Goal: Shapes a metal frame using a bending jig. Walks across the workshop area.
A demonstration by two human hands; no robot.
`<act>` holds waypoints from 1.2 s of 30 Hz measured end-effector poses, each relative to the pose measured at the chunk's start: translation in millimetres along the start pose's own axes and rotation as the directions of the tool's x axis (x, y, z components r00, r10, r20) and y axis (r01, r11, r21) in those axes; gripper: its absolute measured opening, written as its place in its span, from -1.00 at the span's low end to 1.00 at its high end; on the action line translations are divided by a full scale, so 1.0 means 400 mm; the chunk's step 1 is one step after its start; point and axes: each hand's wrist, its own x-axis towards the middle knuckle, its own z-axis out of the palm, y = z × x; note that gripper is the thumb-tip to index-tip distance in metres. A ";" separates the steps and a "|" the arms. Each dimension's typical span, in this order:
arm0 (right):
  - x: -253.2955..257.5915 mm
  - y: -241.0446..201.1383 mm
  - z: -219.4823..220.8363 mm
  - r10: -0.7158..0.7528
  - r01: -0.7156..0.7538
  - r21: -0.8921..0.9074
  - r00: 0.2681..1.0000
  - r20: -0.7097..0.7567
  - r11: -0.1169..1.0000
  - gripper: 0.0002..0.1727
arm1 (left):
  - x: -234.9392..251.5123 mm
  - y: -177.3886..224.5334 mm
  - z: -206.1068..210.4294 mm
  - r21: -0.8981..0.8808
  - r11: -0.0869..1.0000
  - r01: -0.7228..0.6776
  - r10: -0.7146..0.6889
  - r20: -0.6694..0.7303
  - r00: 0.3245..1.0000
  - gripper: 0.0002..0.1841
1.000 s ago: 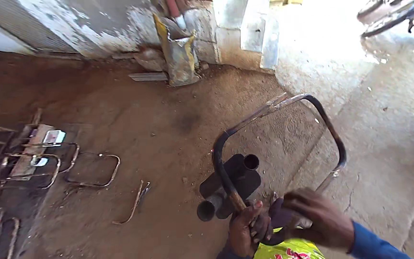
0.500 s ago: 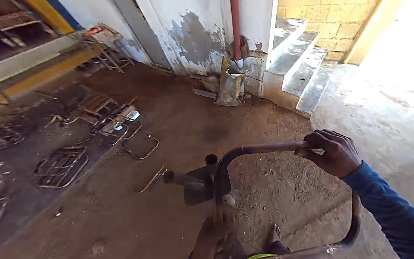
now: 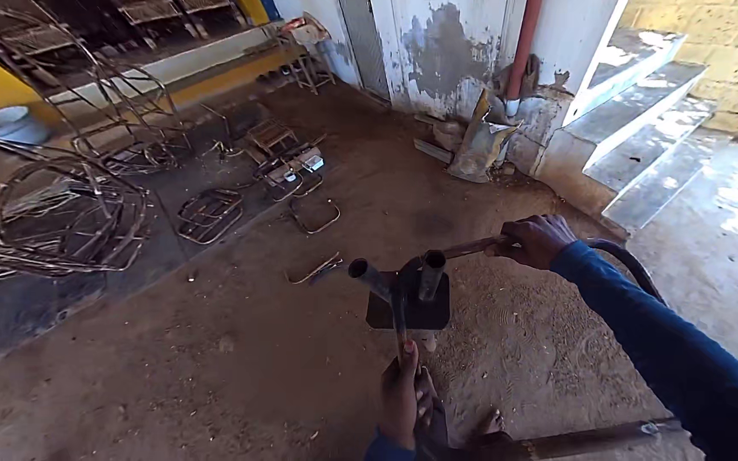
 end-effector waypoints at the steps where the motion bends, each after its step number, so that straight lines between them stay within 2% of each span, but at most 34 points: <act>1: 0.004 0.003 0.032 0.006 -0.007 0.016 1.000 0.017 1.000 -0.25 | 0.014 -0.021 -0.008 -0.010 1.000 0.020 -0.020 0.005 1.000 -0.51; 3: -0.020 -0.008 0.091 0.050 -0.052 0.053 0.998 0.035 0.997 -0.28 | 0.023 -0.053 -0.039 -0.005 0.999 0.034 -0.034 0.031 0.999 -0.52; 5: -0.071 -0.041 0.135 0.137 -0.133 0.119 0.990 -0.025 0.984 -0.30 | 0.029 -0.055 -0.074 0.031 0.999 0.040 -0.041 0.062 0.997 -0.52; 9: -0.166 -0.127 0.160 0.313 -0.288 0.174 0.940 -0.139 0.942 -0.26 | 0.015 -0.046 -0.099 0.054 0.996 0.075 -0.079 0.087 0.993 -0.52; 11: -0.172 -0.140 0.158 0.340 -0.320 0.156 0.932 -0.128 0.935 -0.25 | 0.014 -0.046 -0.103 0.066 0.995 0.074 -0.079 0.084 0.993 -0.53; 13: -0.145 -0.110 0.135 0.294 -0.283 0.144 0.954 -0.059 0.948 -0.30 | 0.017 -0.040 -0.088 0.056 0.995 0.079 -0.084 0.091 0.992 -0.53; 15: -0.099 -0.062 0.110 0.181 -0.177 0.152 0.983 -0.012 0.972 -0.34 | 0.010 -0.033 -0.068 0.032 0.996 0.081 -0.083 0.081 0.993 -0.50; 17: -0.078 -0.011 0.063 0.044 -0.030 0.226 0.997 -0.060 0.974 -0.36 | -0.006 -0.016 -0.050 0.030 0.999 0.012 -0.015 0.101 0.995 -0.48; 18: -0.075 0.018 0.021 0.012 0.013 0.250 0.995 -0.099 0.968 -0.29 | -0.014 0.002 -0.043 0.039 0.998 -0.051 0.046 0.130 0.990 -0.48; 20: -0.102 0.082 -0.074 0.047 -0.001 0.268 0.985 -0.165 0.963 -0.07 | -0.040 0.043 -0.027 0.042 0.986 -0.162 0.151 0.189 0.970 -0.49; 22: -0.166 0.165 -0.153 0.135 -0.069 0.327 0.973 -0.186 0.943 0.08 | -0.054 0.070 -0.015 0.007 0.974 -0.226 0.218 0.248 0.944 -0.51; 24: -0.258 0.245 -0.203 0.208 -0.118 0.452 0.966 -0.153 0.884 0.05 | -0.058 0.078 -0.006 -0.038 0.963 -0.266 0.264 0.302 0.916 -0.51; 28: -0.443 0.313 -0.216 0.353 -0.249 0.544 0.931 -0.095 0.801 -0.15 | -0.060 0.061 0.022 -0.073 0.953 -0.293 0.295 0.437 0.850 -0.50; 32: -0.585 0.305 -0.227 0.338 -0.255 0.552 0.940 -0.052 0.794 -0.51 | -0.058 0.001 0.072 -0.030 0.969 -0.245 0.223 0.533 0.816 -0.49; 33: -0.618 0.307 -0.226 0.336 -0.265 0.539 0.941 -0.037 0.800 -0.52 | -0.054 -0.013 0.085 -0.024 0.970 -0.241 0.214 0.550 0.807 -0.49; 36: -0.694 0.294 -0.219 0.396 -0.301 0.480 0.912 -0.109 0.824 -0.22 | -0.059 -0.038 0.118 -0.007 0.978 -0.209 0.175 0.577 0.798 -0.47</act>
